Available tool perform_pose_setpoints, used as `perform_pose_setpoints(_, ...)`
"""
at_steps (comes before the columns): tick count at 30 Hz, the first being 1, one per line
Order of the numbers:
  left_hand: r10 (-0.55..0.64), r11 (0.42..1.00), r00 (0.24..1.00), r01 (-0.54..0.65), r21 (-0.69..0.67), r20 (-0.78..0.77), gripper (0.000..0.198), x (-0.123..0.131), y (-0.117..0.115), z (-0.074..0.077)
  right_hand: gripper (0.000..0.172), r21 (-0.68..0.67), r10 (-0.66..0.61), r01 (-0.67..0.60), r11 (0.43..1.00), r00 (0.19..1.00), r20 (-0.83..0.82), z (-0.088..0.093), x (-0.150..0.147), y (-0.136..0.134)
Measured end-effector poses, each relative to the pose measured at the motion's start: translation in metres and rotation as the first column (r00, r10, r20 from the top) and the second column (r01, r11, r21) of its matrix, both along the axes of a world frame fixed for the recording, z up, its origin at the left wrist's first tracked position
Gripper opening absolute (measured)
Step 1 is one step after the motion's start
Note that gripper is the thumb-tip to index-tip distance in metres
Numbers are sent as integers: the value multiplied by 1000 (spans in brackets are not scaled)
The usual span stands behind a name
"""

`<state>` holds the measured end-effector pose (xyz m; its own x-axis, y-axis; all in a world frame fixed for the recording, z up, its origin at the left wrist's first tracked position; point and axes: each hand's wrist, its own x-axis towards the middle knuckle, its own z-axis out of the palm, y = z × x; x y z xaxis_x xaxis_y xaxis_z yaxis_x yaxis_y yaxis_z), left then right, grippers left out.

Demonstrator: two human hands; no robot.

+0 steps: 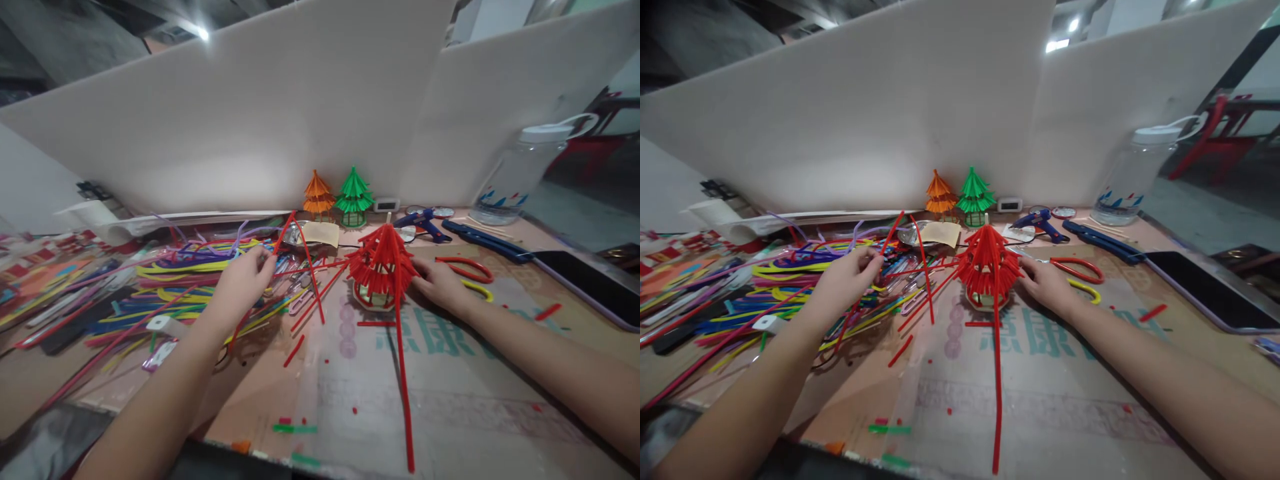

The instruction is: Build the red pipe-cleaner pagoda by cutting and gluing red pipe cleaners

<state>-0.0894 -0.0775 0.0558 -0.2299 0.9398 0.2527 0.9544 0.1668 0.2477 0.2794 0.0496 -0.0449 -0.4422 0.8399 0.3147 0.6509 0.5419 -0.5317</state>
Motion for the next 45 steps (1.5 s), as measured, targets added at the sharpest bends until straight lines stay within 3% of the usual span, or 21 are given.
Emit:
perform_pose_setpoints(2,-38,999,999,38,-20,22,42,13,18,3,31,4,-2,2,1000,1000,5,0,0,0)
perform_pose_setpoints(3,-64,993,998,62,-99,-16,48,19,28,2,29,9,-6,6,1000,1000,8,0,0,-1)
perform_pose_setpoints(7,-163,949,984,136,-283,-74,53,40,63,-17,23,33,-14,13,999,1000,23,0,1,-3)
perform_pose_setpoints(13,-261,915,962,220,-339,-81,67,66,73,-48,21,44,7,-8,999,1000,28,-1,-1,-3)
perform_pose_setpoints(18,-257,933,966,247,-263,-2,43,86,78,-62,22,40,-1,-1,999,999,36,-3,-1,-2)
perform_pose_setpoints(22,-227,954,959,254,-159,169,23,79,81,-65,22,45,-6,4,999,999,48,-2,-1,-3)
perform_pose_setpoints(24,-220,968,938,244,-58,267,20,67,82,-59,21,49,3,-6,999,999,49,-2,-1,-3)
perform_pose_setpoints(27,-260,965,867,214,155,425,22,47,83,-37,20,55,26,-29,998,999,42,-1,-1,-3)
perform_pose_setpoints(30,-369,909,744,164,383,557,28,38,86,-11,19,61,41,-43,997,999,30,-2,-2,-3)
perform_pose_setpoints(33,-486,835,615,115,539,621,29,43,91,-1,18,65,44,-46,997,999,24,-2,-2,-3)
perform_pose_setpoints(36,-542,808,521,108,579,659,33,55,97,-13,19,69,42,-44,997,999,35,-3,-1,-4)
perform_pose_setpoints(39,-529,831,475,122,542,704,45,65,101,-37,19,73,40,-45,996,997,63,-2,0,-4)
perform_pose_setpoints(42,-497,858,470,138,495,730,52,68,104,-51,19,75,42,-50,996,995,93,-3,-1,-3)
perform_pose_setpoints(45,-457,879,522,139,457,721,57,62,102,-48,20,74,48,-56,996,992,114,-3,-1,-3)
